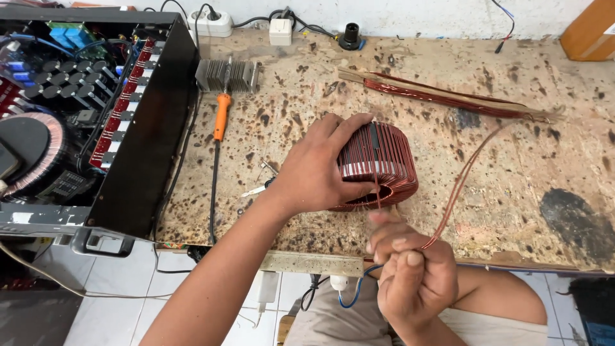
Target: Manually winding copper wire around a toroidal transformer core using a wooden shuttle on a workbench.
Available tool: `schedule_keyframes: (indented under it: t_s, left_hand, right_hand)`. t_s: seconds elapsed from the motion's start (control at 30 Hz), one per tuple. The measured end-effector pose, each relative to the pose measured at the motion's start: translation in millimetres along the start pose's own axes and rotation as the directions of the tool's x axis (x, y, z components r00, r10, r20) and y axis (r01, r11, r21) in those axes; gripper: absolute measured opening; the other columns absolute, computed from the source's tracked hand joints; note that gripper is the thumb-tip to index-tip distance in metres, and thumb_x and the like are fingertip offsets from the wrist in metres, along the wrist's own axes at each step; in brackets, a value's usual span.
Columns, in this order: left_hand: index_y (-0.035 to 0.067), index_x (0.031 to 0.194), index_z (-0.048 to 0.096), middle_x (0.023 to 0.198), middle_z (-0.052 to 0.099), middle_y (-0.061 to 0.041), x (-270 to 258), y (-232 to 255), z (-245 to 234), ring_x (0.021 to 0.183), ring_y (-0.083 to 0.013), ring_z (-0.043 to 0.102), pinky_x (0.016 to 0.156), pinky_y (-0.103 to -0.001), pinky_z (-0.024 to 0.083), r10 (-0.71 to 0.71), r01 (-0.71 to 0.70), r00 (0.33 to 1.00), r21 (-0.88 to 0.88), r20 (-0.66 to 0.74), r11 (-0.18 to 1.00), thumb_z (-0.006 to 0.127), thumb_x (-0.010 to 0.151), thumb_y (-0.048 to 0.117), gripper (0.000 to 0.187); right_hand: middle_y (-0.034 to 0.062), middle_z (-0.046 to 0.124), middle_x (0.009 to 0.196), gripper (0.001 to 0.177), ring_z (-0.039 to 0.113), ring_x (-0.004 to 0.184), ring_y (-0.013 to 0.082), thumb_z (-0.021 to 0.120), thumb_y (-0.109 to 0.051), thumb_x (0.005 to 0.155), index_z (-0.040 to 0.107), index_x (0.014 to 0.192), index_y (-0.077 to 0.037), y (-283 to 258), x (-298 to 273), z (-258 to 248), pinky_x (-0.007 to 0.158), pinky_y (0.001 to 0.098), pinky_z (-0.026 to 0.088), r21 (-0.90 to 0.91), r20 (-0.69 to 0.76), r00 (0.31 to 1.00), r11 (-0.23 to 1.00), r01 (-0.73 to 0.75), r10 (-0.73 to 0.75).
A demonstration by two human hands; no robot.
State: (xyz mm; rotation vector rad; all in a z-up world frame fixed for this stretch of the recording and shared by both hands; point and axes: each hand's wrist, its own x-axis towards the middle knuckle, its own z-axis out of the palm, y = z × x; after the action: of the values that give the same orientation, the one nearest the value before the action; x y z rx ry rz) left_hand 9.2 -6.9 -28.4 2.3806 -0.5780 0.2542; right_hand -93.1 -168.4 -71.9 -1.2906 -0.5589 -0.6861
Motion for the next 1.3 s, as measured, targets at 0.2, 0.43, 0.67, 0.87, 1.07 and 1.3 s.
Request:
schedule_keyframes:
  t_s: [0.2,0.43,0.67,0.87,1.07,1.3]
  left_hand:
    - [0.020,0.148,0.040,0.116,0.055,-0.012,-2,1,-4,0.100,-0.0317,0.058,0.078,-0.048,0.051,0.002,-0.002,1.000,-0.013,-0.012,1.000,0.088,0.072,0.054,0.096]
    - [0.012,0.151,0.035,0.120,0.053,-0.014,0,4,-13,0.104,-0.0280,0.056,0.085,-0.043,0.053,-0.038,0.048,0.992,-0.078,0.120,0.996,0.095,0.068,0.032,0.105]
    - [0.005,0.151,0.027,0.128,0.048,-0.022,2,-5,-21,0.118,-0.0356,0.050,0.100,-0.050,0.046,0.098,-0.072,0.980,-0.149,0.172,0.986,0.083,0.069,0.031,0.102]
    - [0.001,0.141,0.040,0.128,0.050,-0.018,11,7,-19,0.108,-0.0400,0.059,0.087,-0.054,0.050,0.033,-0.036,0.995,0.030,0.099,0.999,0.083,0.075,0.050,0.093]
    - [0.002,0.143,0.038,0.135,0.052,-0.019,7,12,-9,0.123,-0.0338,0.053,0.105,-0.050,0.046,-0.141,0.122,0.977,0.120,0.161,0.985,0.095,0.066,0.044,0.105]
    - [0.001,0.146,0.034,0.137,0.052,-0.021,6,7,-10,0.123,-0.0364,0.054,0.104,-0.053,0.048,-0.055,0.038,0.989,0.126,0.137,0.991,0.091,0.070,0.046,0.105]
  right_hand:
    - [0.0062,0.038,0.059,0.024,0.046,0.056,0.0180,0.044,-0.027,0.109,0.047,0.099,-0.005,0,-8,1,0.090,0.0462,0.059,-0.045,-0.026,1.000,0.999,0.012,-0.014]
    - [0.0077,0.053,0.072,0.024,0.053,0.068,0.0184,0.042,-0.018,0.106,0.055,0.093,-0.003,67,-38,-16,0.093,0.0475,0.061,-0.141,0.187,0.970,0.973,0.185,-0.158]
    - [0.0132,0.058,0.074,0.033,0.063,0.074,0.0272,0.040,-0.023,0.105,0.058,0.090,-0.002,99,-25,-21,0.093,0.0481,0.059,-0.262,0.261,0.957,0.945,0.196,-0.126]
    - [0.0072,0.060,0.072,0.027,0.049,0.055,0.0156,0.042,-0.021,0.102,0.060,0.090,-0.003,107,-25,-23,0.053,0.0320,0.041,-0.260,0.325,0.940,0.946,0.193,-0.103]
    - [0.0063,0.060,0.072,0.039,0.054,0.055,0.0171,0.035,-0.030,0.103,0.063,0.093,-0.004,100,-31,-24,0.051,0.0314,0.043,-0.299,0.387,0.921,0.950,0.087,0.038]
    - [0.0055,0.045,0.062,0.043,0.043,0.055,0.0159,0.030,-0.027,0.107,0.057,0.083,-0.003,68,-40,-14,0.099,0.0387,0.048,-0.121,0.341,0.925,0.984,-0.132,0.166]
